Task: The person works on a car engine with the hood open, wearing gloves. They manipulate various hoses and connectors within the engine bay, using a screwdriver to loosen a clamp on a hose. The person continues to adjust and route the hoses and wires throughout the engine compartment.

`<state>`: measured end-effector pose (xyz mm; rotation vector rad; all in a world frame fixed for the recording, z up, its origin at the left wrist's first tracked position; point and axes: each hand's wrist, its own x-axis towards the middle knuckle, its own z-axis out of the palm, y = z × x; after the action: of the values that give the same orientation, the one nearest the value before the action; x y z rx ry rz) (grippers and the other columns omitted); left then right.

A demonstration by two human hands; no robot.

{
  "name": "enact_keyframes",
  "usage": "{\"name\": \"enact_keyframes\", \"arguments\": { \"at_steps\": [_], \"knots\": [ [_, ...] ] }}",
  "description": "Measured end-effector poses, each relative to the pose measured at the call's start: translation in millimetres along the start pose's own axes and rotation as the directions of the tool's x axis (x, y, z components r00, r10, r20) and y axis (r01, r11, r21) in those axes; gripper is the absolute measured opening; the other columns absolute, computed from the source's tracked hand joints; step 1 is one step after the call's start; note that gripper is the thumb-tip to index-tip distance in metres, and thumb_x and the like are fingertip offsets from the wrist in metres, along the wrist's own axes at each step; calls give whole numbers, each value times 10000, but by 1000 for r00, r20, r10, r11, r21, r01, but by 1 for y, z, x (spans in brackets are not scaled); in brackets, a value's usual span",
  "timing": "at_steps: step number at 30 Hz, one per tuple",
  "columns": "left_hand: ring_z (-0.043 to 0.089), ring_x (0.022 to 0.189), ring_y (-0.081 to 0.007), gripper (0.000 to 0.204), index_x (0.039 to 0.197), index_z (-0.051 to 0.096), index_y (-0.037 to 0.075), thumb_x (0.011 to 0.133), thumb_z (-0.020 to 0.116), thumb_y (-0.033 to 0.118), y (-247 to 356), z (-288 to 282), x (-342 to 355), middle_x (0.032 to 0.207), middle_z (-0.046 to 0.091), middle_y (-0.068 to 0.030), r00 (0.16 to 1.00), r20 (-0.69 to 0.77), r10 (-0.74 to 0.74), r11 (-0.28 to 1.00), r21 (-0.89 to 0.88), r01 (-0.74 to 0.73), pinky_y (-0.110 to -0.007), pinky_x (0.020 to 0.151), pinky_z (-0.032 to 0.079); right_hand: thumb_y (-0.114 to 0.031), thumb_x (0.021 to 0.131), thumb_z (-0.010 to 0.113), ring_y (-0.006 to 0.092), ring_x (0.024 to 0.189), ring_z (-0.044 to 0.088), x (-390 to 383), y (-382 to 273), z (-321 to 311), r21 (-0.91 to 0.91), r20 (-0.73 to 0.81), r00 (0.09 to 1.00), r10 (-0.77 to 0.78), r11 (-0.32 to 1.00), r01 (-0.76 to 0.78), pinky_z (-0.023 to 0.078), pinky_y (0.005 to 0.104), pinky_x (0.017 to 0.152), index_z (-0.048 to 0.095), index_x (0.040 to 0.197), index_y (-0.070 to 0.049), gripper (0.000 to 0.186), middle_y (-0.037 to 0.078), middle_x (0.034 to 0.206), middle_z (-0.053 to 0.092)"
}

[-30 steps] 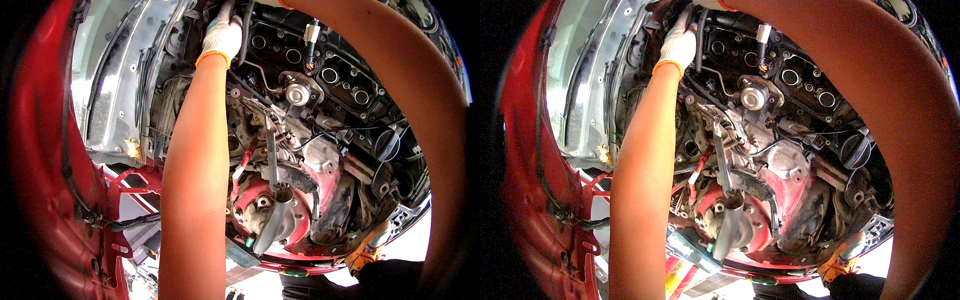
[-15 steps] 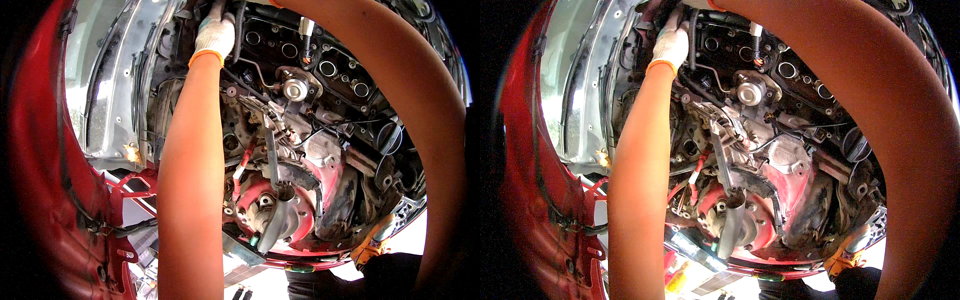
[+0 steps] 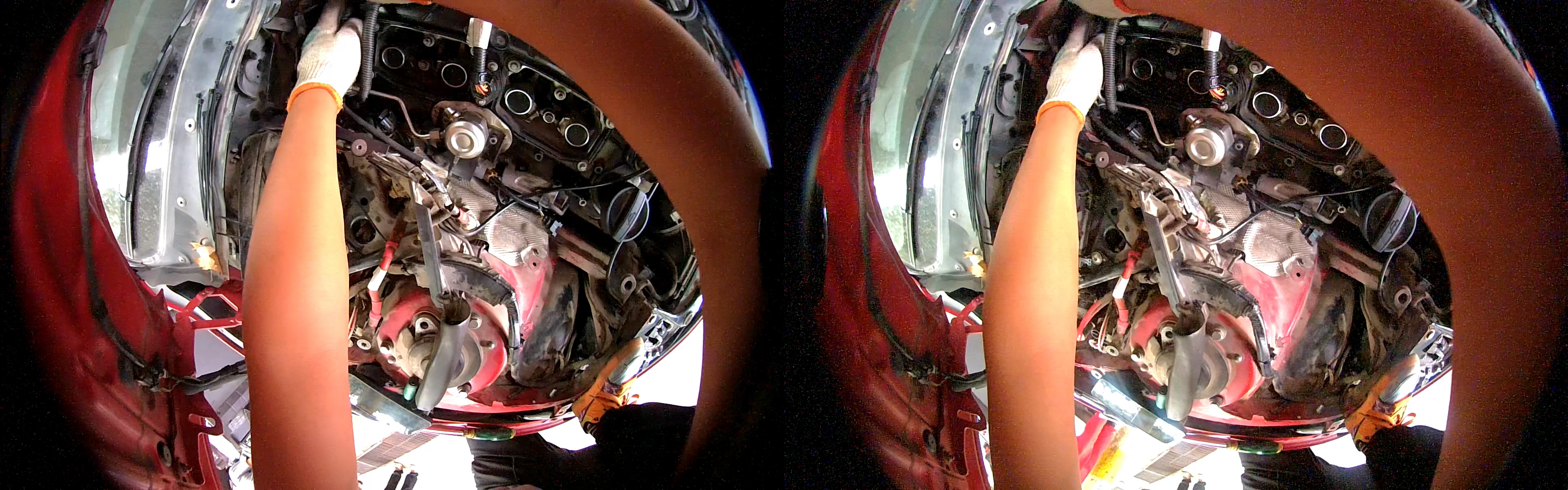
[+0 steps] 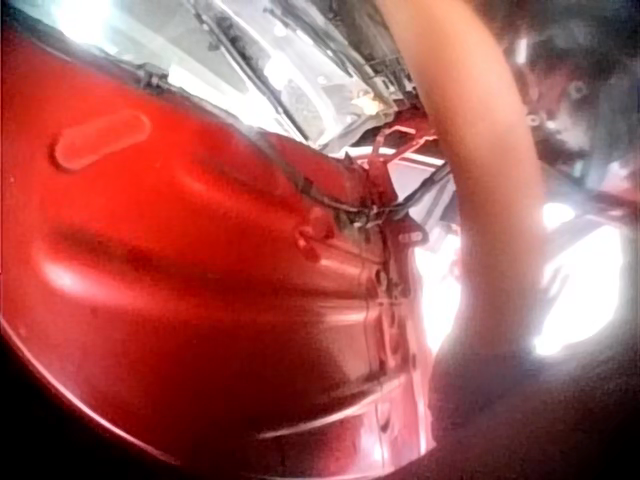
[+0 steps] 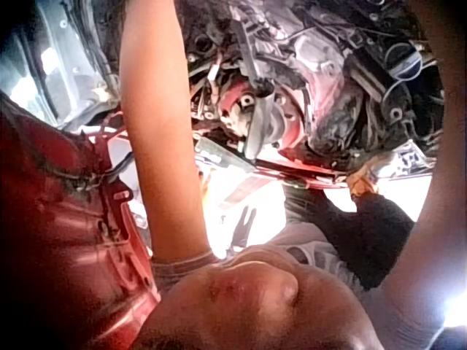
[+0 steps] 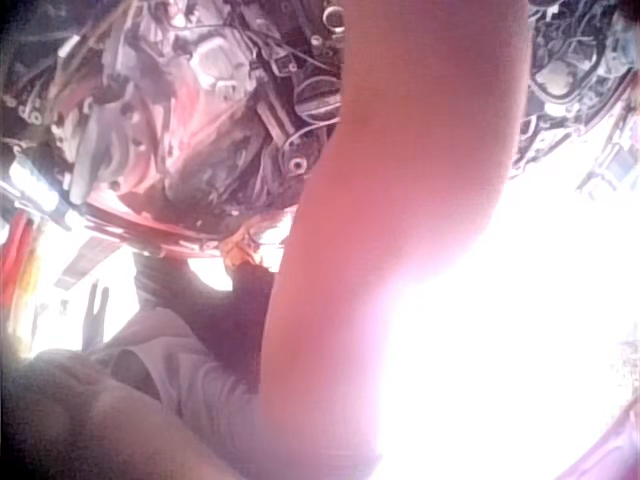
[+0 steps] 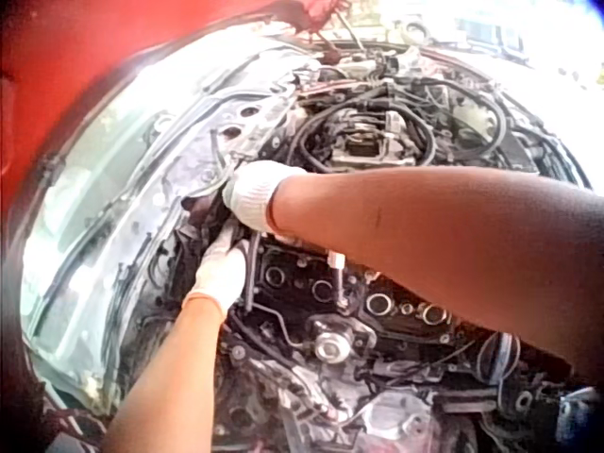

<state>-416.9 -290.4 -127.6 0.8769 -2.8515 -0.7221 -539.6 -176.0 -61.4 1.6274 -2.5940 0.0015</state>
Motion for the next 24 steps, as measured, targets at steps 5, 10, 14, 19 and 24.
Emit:
{"name": "enact_keyframes", "arguments": {
  "at_steps": [5, 10, 14, 19, 24],
  "knots": [
    [573, 1260, -372, 528, 1506, 439, 345, 984, 513, 340, 10, -1, -8, 1392, 587, -194, 999, 31, -31, 985, -168, 36, -402, 1043, 430, -127, 637, 868, 260, 937, 740, 12, 0, -6, -161, 131, 988, -78, 982, 99, 574, 348, 838, 808, 1015, -119, 382, 125, 1028, 760],
    [577, 1266, -337, 536, 1506, 451, 323, 976, 536, 313, -1, 1, 0, 1399, 596, -158, 999, 38, 6, 969, -246, 3, -383, 1045, 428, -116, 660, 853, 275, 883, 748, 20, -5, -13, -95, 112, 994, -4, 995, 15, 590, 404, 753, 810, 972, -90, 316, 134, 983, 765],
    [602, 1222, -304, 522, 1503, 460, 299, 984, 505, 334, -4, 6, 2, 1383, 611, -142, 996, -14, 83, 973, -216, -84, -363, 1021, 435, -108, 661, 855, 288, 865, 749, 18, -5, -16, -33, 136, 990, 43, 999, -38, 594, 420, 733, 815, 949, -98, 290, 137, 966, 766],
    [640, 1105, -295, 524, 1502, 464, 302, 980, 471, 358, 5, 0, -3, 1274, 660, -157, 999, 39, -2, 961, -275, 12, -366, 957, 461, -82, 676, 829, 286, 878, 749, 11, -8, -17, -25, 57, 998, 20, 1000, -19, 595, 416, 738, 810, 962, -86, 286, 140, 961, 766],
    [658, 972, -296, 536, 1498, 476, 315, 967, 468, 386, 6, -3, -4, 1135, 695, -171, 999, 36, -28, 970, -242, 36, -385, 884, 483, -70, 688, 809, 287, 886, 750, 6, -4, -2, -35, -55, 998, 31, 999, -33, 592, 397, 765, 808, 961, -83, 274, 151, 983, 762]
  ]
}}
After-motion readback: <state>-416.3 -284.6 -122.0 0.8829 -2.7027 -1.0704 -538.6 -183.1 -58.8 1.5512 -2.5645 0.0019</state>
